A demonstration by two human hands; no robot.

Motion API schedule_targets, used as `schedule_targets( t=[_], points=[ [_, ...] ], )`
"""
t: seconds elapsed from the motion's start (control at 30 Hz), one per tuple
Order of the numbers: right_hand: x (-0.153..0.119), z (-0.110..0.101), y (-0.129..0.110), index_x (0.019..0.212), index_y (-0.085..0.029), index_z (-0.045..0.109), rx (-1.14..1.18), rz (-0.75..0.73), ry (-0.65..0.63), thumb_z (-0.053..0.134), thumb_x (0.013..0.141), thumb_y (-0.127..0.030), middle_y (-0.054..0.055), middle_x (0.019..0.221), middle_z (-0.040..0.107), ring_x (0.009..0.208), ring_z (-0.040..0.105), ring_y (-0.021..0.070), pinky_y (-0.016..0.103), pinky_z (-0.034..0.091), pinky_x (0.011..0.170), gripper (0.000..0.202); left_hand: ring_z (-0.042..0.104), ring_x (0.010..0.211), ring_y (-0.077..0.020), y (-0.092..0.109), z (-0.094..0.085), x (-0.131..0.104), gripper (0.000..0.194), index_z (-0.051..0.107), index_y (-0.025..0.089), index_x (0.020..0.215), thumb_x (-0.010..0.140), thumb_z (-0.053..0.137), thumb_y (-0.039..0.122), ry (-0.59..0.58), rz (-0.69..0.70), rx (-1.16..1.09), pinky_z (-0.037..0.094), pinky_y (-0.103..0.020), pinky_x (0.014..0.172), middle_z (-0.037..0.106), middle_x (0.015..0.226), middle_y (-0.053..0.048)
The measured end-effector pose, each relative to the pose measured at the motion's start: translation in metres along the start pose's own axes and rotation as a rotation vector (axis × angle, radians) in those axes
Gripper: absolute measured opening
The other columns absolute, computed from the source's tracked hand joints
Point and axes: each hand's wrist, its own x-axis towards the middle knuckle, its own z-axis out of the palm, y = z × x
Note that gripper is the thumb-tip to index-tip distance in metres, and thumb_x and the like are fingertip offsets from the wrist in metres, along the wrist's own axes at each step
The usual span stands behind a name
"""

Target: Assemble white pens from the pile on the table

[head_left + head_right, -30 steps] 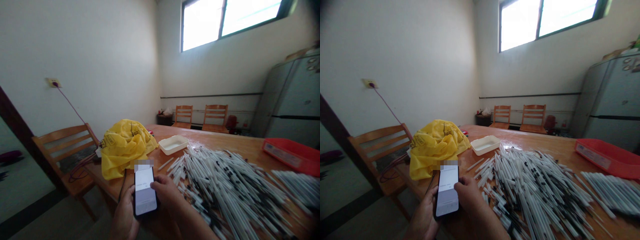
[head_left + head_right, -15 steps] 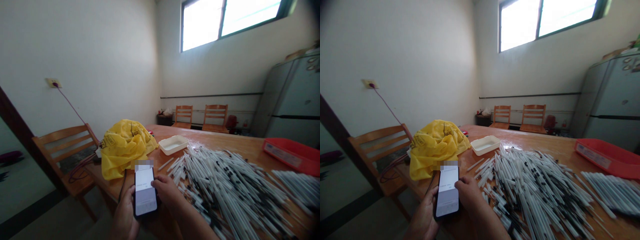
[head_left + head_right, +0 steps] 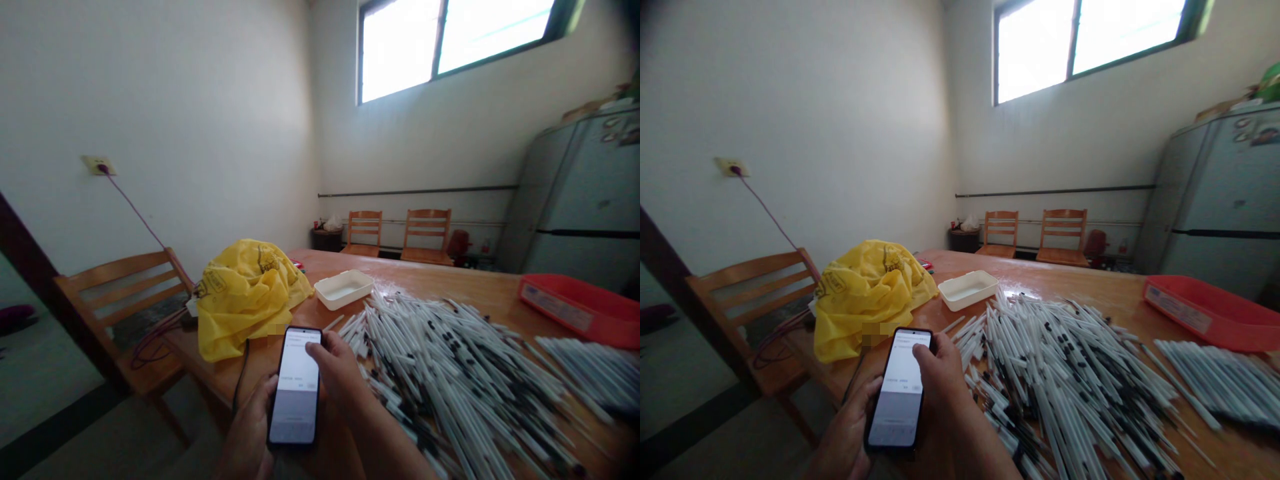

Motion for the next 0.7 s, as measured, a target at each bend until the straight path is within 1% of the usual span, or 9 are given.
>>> schedule_targets(
  t=[0.1, 0.2, 0.27, 0.4, 0.5, 0.6, 0.7],
  points=[
    [0.000, -0.001, 0.002, 0.088, -0.013, 0.065, -0.039, 0.002, 0.024, 0.065, 0.071, -0.032, 0.003, 0.074, 0.066, 0.067, 0.060, 0.0180, 0.027, 0.046, 0.058, 0.025, 0.073, 0.091, -0.0276, 0.002, 0.002, -0.002, 0.037, 0.072, 0.016, 0.111, 0.075, 0.071, 0.026, 0.018, -0.005, -0.005, 0.056, -0.030, 0.066, 0.077, 0.104, -0.007],
    [-0.001, -0.001, 0.000, 0.085, -0.014, 0.064, -0.054, 0.011, 0.047, 0.065, 0.070, -0.032, 0.003, 0.073, 0.066, 0.066, 0.060, 0.0180, 0.026, 0.045, 0.057, 0.024, 0.072, 0.094, -0.0265, 0.004, 0.005, -0.005, 0.037, 0.072, 0.017, 0.111, 0.075, 0.071, 0.024, -0.011, 0.007, -0.015, 0.057, -0.029, 0.070, 0.077, 0.105, -0.005],
    [-0.002, -0.001, -0.002, 0.084, -0.014, 0.063, -0.029, 0.011, 0.045, 0.065, 0.070, -0.031, 0.002, 0.072, 0.066, 0.065, 0.060, 0.0177, 0.026, 0.045, 0.056, 0.022, 0.073, 0.092, -0.0260, 0.005, 0.006, -0.006, 0.034, 0.073, 0.017, 0.109, 0.075, 0.071, 0.023, -0.013, 0.008, -0.005, 0.057, -0.029, 0.069, 0.077, 0.104, -0.005],
    [-0.003, 0.000, -0.007, 0.081, -0.014, 0.062, 0.052, 0.041, 0.019, 0.064, 0.069, -0.031, 0.000, 0.067, 0.063, 0.059, 0.057, 0.0158, 0.026, 0.044, 0.054, 0.021, 0.073, 0.084, -0.0261, 0.003, 0.004, -0.005, 0.028, 0.074, 0.015, 0.101, 0.074, 0.071, 0.021, 0.026, 0.017, 0.036, 0.057, -0.030, 0.065, 0.078, 0.096, -0.006],
    [-0.004, 0.000, -0.010, 0.076, -0.015, 0.060, 0.086, 0.075, 0.010, 0.063, 0.068, -0.033, -0.001, 0.063, 0.059, 0.056, 0.054, 0.0138, 0.024, 0.041, 0.052, 0.020, 0.074, 0.082, -0.0263, 0.000, 0.000, -0.001, 0.027, 0.072, 0.014, 0.102, 0.076, 0.071, 0.024, 0.000, 0.001, 0.044, 0.057, -0.031, 0.064, 0.078, 0.095, -0.007],
    [-0.004, -0.001, -0.013, 0.071, -0.015, 0.058, 0.035, 0.108, 0.009, 0.059, 0.070, -0.036, -0.001, 0.061, 0.056, 0.056, 0.053, 0.0137, 0.024, 0.039, 0.051, 0.020, 0.074, 0.081, -0.0257, 0.000, -0.002, 0.002, 0.029, 0.071, 0.015, 0.105, 0.080, 0.070, 0.027, -0.025, -0.025, 0.031, 0.057, -0.030, 0.062, 0.078, 0.094, -0.006],
    [-0.005, -0.002, -0.015, 0.068, -0.017, 0.055, -0.022, 0.162, 0.007, 0.056, 0.071, -0.037, -0.002, 0.059, 0.052, 0.054, 0.051, 0.0139, 0.024, 0.039, 0.049, 0.020, 0.074, 0.081, -0.0258, 0.002, 0.000, 0.003, 0.027, 0.071, 0.014, 0.105, 0.080, 0.069, 0.026, 0.007, -0.041, 0.002, 0.057, -0.030, 0.061, 0.078, 0.091, -0.007]
  ],
)
